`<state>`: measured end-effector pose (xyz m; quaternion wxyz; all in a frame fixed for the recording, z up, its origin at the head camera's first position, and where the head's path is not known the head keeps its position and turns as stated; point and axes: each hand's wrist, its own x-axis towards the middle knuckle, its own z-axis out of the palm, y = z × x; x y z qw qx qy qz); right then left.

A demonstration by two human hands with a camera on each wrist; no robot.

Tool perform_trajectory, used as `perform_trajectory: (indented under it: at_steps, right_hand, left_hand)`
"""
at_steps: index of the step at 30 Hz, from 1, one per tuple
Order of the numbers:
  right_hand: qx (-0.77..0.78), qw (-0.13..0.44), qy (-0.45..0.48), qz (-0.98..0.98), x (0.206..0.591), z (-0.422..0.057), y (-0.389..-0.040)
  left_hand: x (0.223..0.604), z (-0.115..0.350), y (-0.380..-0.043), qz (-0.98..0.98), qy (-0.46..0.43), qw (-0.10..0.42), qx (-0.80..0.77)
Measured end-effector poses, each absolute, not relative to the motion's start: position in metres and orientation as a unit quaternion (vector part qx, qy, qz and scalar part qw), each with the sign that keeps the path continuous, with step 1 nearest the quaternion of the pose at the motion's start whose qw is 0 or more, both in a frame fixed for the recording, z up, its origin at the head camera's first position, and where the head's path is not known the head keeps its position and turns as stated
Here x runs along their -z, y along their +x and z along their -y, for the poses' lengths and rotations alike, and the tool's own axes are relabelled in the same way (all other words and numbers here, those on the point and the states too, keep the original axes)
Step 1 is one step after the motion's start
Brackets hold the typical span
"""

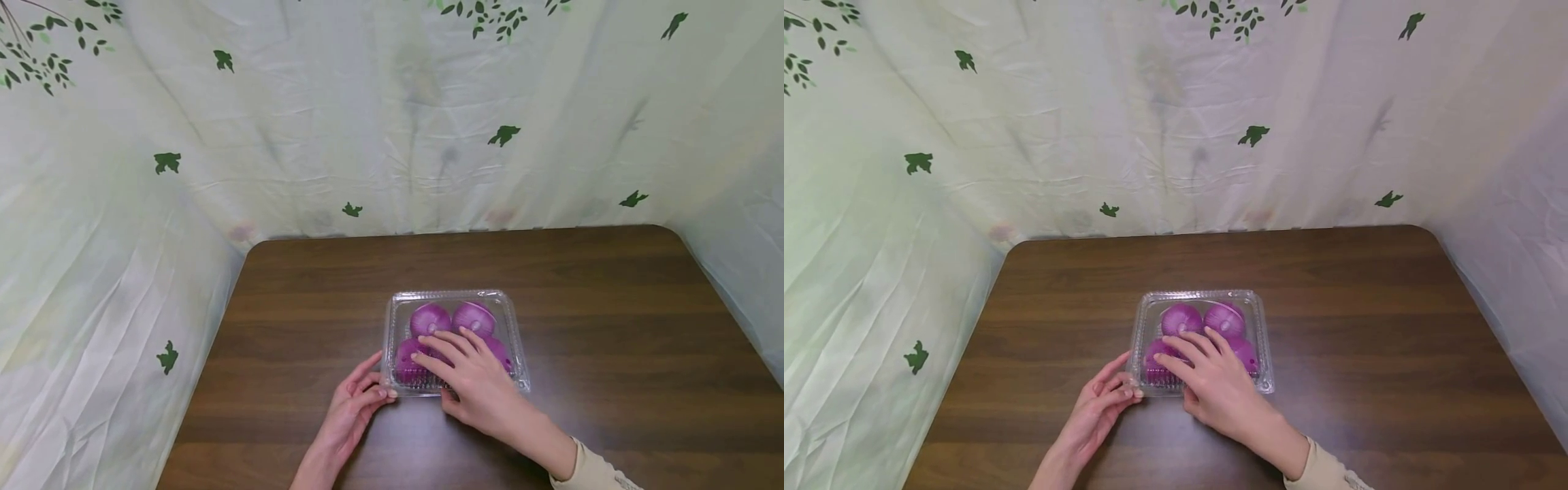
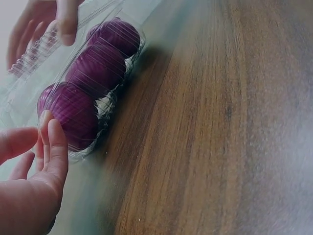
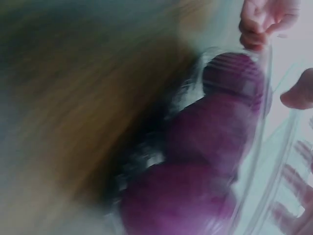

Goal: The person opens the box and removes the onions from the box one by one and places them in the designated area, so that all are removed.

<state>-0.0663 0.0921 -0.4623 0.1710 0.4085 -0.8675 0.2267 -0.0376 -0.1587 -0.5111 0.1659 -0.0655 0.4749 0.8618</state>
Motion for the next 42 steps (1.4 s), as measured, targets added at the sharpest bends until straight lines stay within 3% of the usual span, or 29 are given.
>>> perform_trajectory:
  at_steps: [14,26,42]
  right_hand:
    - [-0.288,0.253,0.251,0.889,0.491,-0.142,-0.049]
    - [-0.442,0.116,0.129,0.88,0.508,-0.159,-0.046]
    - [-0.378,0.157,0.164,0.897,0.508,-0.167,-0.038]
  left_hand:
    - [0.509,0.154,-0.038,-0.486,-0.091,0.15,-0.856]
    - [0.508,0.151,-0.039,-0.488,-0.095,0.155,-0.854]
    - [0.507,0.152,-0.039,-0.488,-0.096,0.152,-0.854]
